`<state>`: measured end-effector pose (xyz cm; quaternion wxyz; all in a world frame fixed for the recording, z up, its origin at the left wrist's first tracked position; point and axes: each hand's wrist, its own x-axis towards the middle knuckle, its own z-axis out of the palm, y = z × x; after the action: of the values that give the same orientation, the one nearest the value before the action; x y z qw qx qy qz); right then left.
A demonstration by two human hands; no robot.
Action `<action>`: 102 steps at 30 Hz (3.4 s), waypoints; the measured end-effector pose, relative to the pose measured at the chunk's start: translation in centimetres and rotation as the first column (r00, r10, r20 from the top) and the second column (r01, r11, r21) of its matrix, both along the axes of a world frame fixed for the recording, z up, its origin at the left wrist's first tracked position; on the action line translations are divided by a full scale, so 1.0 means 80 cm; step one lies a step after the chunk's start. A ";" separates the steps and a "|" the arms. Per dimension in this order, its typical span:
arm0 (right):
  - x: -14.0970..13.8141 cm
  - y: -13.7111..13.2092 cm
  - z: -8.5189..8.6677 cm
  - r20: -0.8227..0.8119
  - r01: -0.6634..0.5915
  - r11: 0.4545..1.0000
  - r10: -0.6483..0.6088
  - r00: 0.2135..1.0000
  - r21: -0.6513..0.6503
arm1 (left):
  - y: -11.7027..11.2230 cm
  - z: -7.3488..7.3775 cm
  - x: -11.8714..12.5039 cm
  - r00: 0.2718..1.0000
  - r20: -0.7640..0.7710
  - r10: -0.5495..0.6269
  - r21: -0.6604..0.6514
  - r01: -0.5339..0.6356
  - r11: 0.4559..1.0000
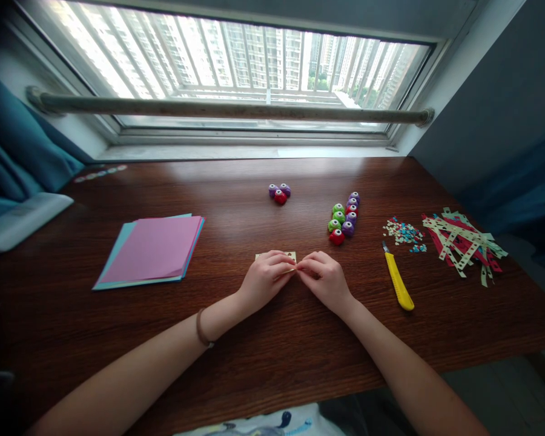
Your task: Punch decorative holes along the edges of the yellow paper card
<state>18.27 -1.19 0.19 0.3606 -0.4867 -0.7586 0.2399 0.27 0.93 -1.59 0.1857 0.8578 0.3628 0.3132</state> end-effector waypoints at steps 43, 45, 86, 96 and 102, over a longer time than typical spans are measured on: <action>-0.045 -0.035 0.201 -0.220 -0.255 0.967 0.246 0.944 -0.015 | -0.061 0.211 -0.052 0.913 0.378 0.152 -0.415 0.020 0.909; -0.051 -0.040 0.201 -0.169 -0.199 0.977 0.210 0.963 0.082 | -0.063 0.211 -0.051 0.919 0.375 0.120 -0.200 -0.047 0.979; -0.061 -0.046 0.186 -0.222 -0.078 0.996 0.066 0.973 -0.046 | -0.062 0.210 -0.050 0.915 0.305 0.264 -0.576 -0.043 0.816; -0.061 -0.049 0.182 -0.260 -0.152 0.987 0.133 0.956 -0.053 | -0.061 0.209 -0.048 0.900 0.352 0.259 -0.582 -0.006 0.813; -0.062 -0.048 0.182 -0.436 -0.256 0.918 0.106 0.894 -0.302 | -0.063 0.210 -0.048 0.926 0.317 0.206 -0.522 -0.011 0.853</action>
<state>13.35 -5.06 14.72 0.3947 -0.4079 -0.6530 0.5014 -3.56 -4.10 15.19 0.4516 0.6828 0.4409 0.3681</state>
